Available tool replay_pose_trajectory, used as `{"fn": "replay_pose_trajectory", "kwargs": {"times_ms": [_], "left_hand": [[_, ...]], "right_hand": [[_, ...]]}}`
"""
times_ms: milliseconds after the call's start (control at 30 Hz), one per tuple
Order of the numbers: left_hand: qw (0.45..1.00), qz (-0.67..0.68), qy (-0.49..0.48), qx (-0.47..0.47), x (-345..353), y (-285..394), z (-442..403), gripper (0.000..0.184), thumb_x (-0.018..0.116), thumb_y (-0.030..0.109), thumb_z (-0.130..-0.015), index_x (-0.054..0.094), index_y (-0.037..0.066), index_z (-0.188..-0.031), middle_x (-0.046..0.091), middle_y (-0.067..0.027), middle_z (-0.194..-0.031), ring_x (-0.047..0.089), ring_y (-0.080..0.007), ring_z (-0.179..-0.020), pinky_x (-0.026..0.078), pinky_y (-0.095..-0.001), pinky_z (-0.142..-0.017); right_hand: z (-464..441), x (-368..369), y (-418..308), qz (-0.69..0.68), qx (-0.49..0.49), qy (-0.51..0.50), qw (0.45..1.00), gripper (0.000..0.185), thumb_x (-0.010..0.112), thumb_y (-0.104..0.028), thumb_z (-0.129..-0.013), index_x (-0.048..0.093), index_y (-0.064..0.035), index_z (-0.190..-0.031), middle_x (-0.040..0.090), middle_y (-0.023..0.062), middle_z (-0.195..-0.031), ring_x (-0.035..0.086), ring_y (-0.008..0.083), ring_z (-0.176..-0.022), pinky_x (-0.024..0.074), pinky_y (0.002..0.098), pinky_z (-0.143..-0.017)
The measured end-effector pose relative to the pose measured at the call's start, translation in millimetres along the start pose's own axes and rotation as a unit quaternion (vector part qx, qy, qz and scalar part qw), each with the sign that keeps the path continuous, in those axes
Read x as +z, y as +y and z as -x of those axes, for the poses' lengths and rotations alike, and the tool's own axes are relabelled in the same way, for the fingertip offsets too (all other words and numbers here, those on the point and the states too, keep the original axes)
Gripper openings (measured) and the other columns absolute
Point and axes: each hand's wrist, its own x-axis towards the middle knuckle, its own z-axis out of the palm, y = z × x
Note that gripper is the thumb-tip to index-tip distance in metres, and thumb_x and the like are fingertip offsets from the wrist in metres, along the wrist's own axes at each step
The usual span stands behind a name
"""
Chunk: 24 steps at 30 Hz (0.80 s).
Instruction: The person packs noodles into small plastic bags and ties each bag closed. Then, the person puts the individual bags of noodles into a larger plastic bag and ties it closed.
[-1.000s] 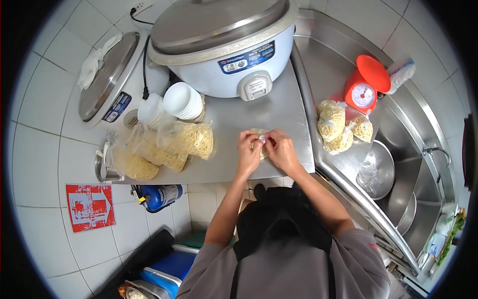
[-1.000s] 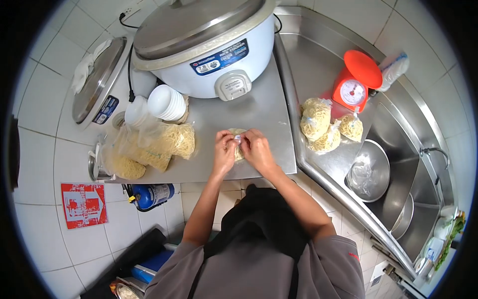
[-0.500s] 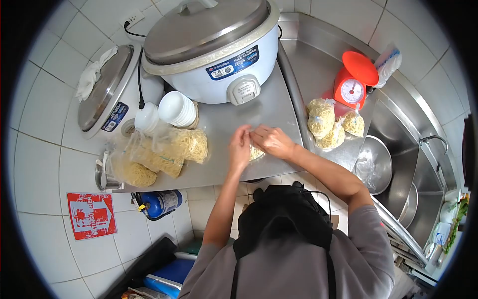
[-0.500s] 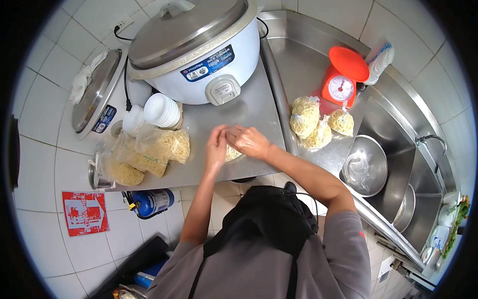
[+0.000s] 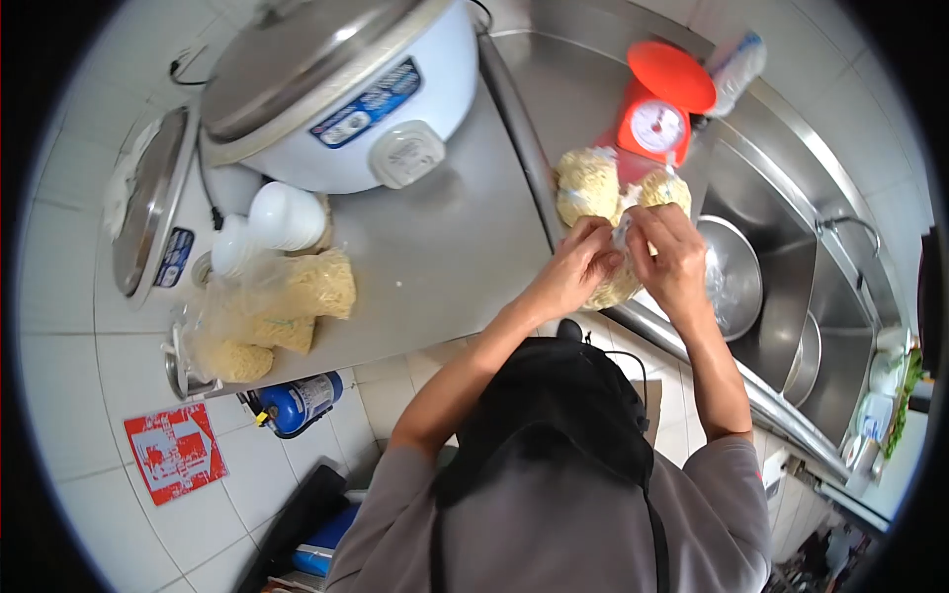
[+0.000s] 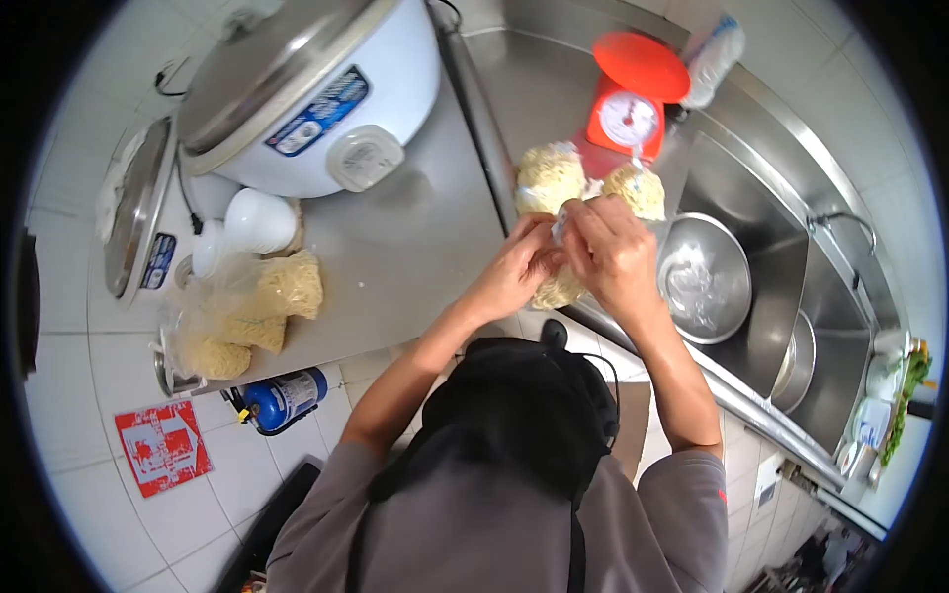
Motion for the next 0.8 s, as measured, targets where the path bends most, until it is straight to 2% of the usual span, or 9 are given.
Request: {"fn": "replay_pose_trajectory", "kwargs": {"times_ms": [33,133,200,333,400,433,500,667,800], "left_hand": [[0.997,-0.071,-0.011,0.042,4.9,-3.5,-3.6,0.036,0.056,0.015,-0.087,0.046,-0.003,-0.117,0.045,-0.017,-0.116,0.047,-0.031,-0.109,0.04,-0.0344,-0.091],[0.994,-0.079,-0.008,0.069,9.5,1.1,-2.8,0.04,0.057,0.014,-0.087,0.046,0.0,-0.122,0.046,-0.014,-0.121,0.045,-0.0257,-0.114,0.038,-0.0333,-0.094],[0.999,-0.044,0.005,-0.003,4.1,10.2,17.5,0.039,0.058,0.01,-0.085,0.048,0.002,-0.122,0.05,-0.0113,-0.12,0.046,-0.021,-0.113,0.037,-0.0322,-0.093],[0.983,-0.004,-0.073,-0.167,-18.2,18.5,82.9,0.023,0.059,0.008,-0.083,0.059,0.004,-0.106,0.06,-0.0056,-0.1,0.056,-0.0163,-0.093,0.043,-0.0275,-0.079],[0.957,0.017,-0.114,-0.267,-22.2,16.1,113.6,0.018,0.061,0.008,-0.081,0.061,0.004,-0.099,0.062,-0.0037,-0.092,0.058,-0.0151,-0.081,0.045,-0.0273,-0.072],[0.945,-0.037,-0.131,-0.298,-22.2,12.9,128.2,0.019,0.063,0.01,-0.08,0.061,0.005,-0.098,0.062,-0.0039,-0.09,0.058,-0.0151,-0.079,0.046,-0.0269,-0.07],[0.909,-0.15,-0.144,-0.36,-17.6,11.4,148.1,0.022,0.066,0.017,-0.077,0.06,0.006,-0.095,0.061,-0.0043,-0.084,0.06,-0.0147,-0.074,0.046,-0.0262,-0.066],[0.851,-0.228,-0.1,-0.463,-10.4,7.0,182.9,0.025,0.07,0.019,-0.071,0.057,0.009,-0.09,0.058,-0.0029,-0.075,0.06,-0.014,-0.068,0.046,-0.0277,-0.061],[0.855,-0.244,-0.024,-0.458,-5.6,4.2,192.4,0.023,0.069,0.017,-0.071,0.057,0.011,-0.089,0.055,-0.0018,-0.072,0.056,-0.0128,-0.061,0.045,-0.0269,-0.055]], "right_hand": [[6.8,-6.3,9.1,0.016,0.014,0.011,1.0,0.021,0.065,0.002,-0.065,0.062,-0.0001,-0.086,0.057,0.0097,-0.071,0.056,0.0258,-0.065,0.0463,0.0351,-0.057],[30.0,-20.6,27.4,0.077,0.088,0.004,0.993,0.016,0.063,0.001,-0.069,0.063,-0.0028,-0.085,0.056,0.009,-0.069,0.056,0.0248,-0.064,0.0456,0.0349,-0.056],[52.5,-22.2,42.5,0.088,0.15,-0.033,0.984,0.013,0.062,-0.001,-0.072,0.063,-0.0036,-0.085,0.057,0.0085,-0.071,0.056,0.0252,-0.065,0.0456,0.0349,-0.057],[94.0,-18.8,58.2,0.039,0.274,-0.106,0.955,0.014,0.06,0.0,-0.075,0.064,-0.0028,-0.088,0.06,0.009,-0.075,0.057,0.0247,-0.067,0.0455,0.034,-0.058],[106.5,-17.2,57.1,0.009,0.286,-0.058,0.956,0.016,0.059,0.003,-0.074,0.065,-0.0023,-0.088,0.06,0.01,-0.075,0.057,0.0239,-0.066,0.0457,0.0323,-0.059],[113.0,-17.9,54.1,-0.002,0.278,-0.031,0.96,0.018,0.059,0.004,-0.071,0.065,-0.0027,-0.086,0.06,0.0104,-0.075,0.057,0.0232,-0.065,0.0459,0.0313,-0.059],[128.6,-22.3,42.5,-0.057,0.248,-0.073,0.964,0.018,0.06,0.004,-0.068,0.065,-0.0029,-0.084,0.06,0.0095,-0.074,0.057,0.023,-0.064,0.0462,0.0316,-0.059],[176.8,-11.6,-6.3,-0.222,0.297,-0.243,0.897,0.011,0.062,-0.001,-0.065,0.061,-0.0023,-0.076,0.059,0.008,-0.071,0.058,0.0249,-0.066,0.0478,0.0338,-0.058],[205.5,5.0,-23.3,-0.178,0.374,-0.308,0.857,0.008,0.065,-0.006,-0.069,0.06,-0.0022,-0.074,0.058,0.0097,-0.073,0.058,0.0267,-0.07,0.0477,0.0353,-0.06]]}}
